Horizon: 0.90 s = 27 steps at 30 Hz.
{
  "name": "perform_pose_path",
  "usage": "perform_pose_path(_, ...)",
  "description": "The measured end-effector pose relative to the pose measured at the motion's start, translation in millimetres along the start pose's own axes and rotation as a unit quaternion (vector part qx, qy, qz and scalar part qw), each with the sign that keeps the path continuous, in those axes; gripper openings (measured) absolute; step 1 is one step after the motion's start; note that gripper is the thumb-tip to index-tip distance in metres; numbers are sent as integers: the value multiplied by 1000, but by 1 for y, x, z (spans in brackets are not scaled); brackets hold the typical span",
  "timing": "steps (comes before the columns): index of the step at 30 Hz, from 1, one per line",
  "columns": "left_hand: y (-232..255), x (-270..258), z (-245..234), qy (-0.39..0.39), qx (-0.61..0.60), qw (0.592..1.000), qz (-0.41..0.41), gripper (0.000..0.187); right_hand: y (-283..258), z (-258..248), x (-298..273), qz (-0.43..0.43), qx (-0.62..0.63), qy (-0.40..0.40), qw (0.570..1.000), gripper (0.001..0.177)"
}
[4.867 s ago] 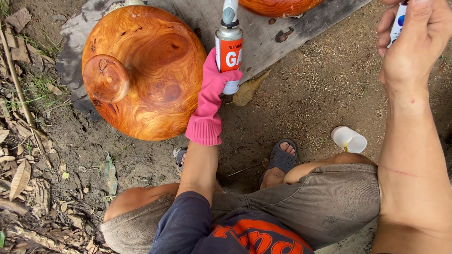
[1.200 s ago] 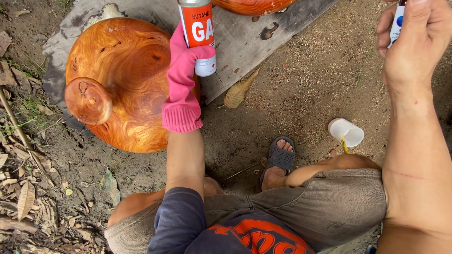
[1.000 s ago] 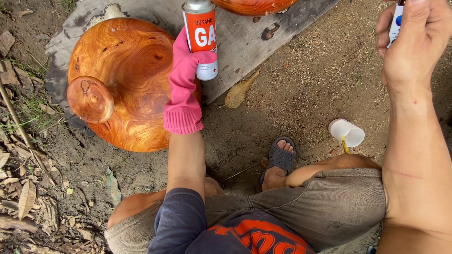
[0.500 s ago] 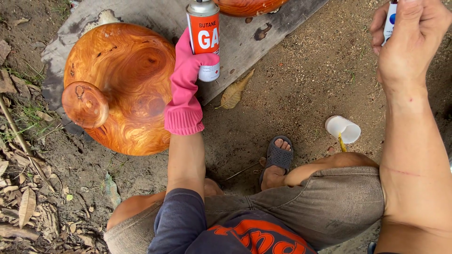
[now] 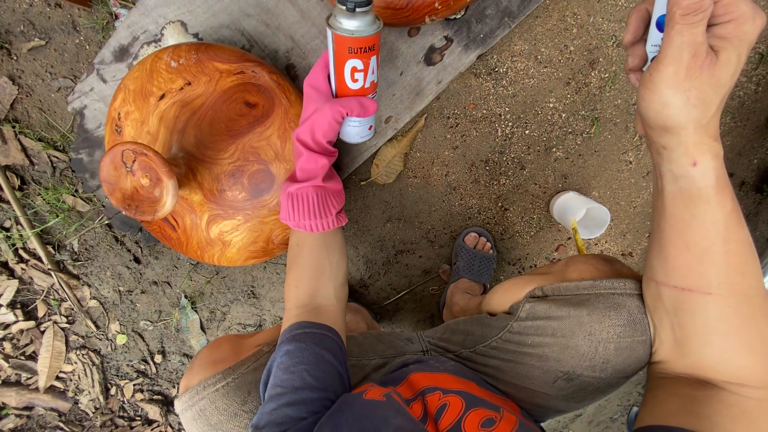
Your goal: Finishing wooden objects using a blowtorch and a brush.
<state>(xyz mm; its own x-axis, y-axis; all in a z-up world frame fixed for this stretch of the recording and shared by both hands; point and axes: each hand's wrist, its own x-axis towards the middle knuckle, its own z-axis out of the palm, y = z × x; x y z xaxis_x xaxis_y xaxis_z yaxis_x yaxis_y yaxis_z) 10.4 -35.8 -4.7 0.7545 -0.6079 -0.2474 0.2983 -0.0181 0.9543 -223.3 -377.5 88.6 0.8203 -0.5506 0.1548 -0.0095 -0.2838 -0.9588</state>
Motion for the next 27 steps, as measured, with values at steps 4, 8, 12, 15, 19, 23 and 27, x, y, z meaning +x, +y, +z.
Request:
perform_pose_path(4,1,-4,5,7,-3,1000,-21,80,-6,2,1,-15,-16,-5,1000,49)
perform_pose_path(8,-6,-5,8,-9,6,1000,-17,79,-9,2,1,-33,-22,-16,999,48)
perform_pose_path(12,-9,-5,15,-21,14,999,-23,78,-8,-1,0,-42,-14,-26,999,45)
perform_pose_path(15,-9,-6,21,-25,6,999,-41,79,-6,-2,-2,-35,-11,-21,999,43)
perform_pose_path(19,-15,-4,25,-39,22,998,-40,80,-8,-4,-4,-29,-4,-16,999,43)
perform_pose_path(23,-20,-2,31,-47,34,997,-49,80,-14,-3,-5,-22,-4,-9,1000,45)
perform_pose_path(27,-28,0,36,-57,42,997,-44,84,-14,-4,-5,-14,2,1,1000,48)
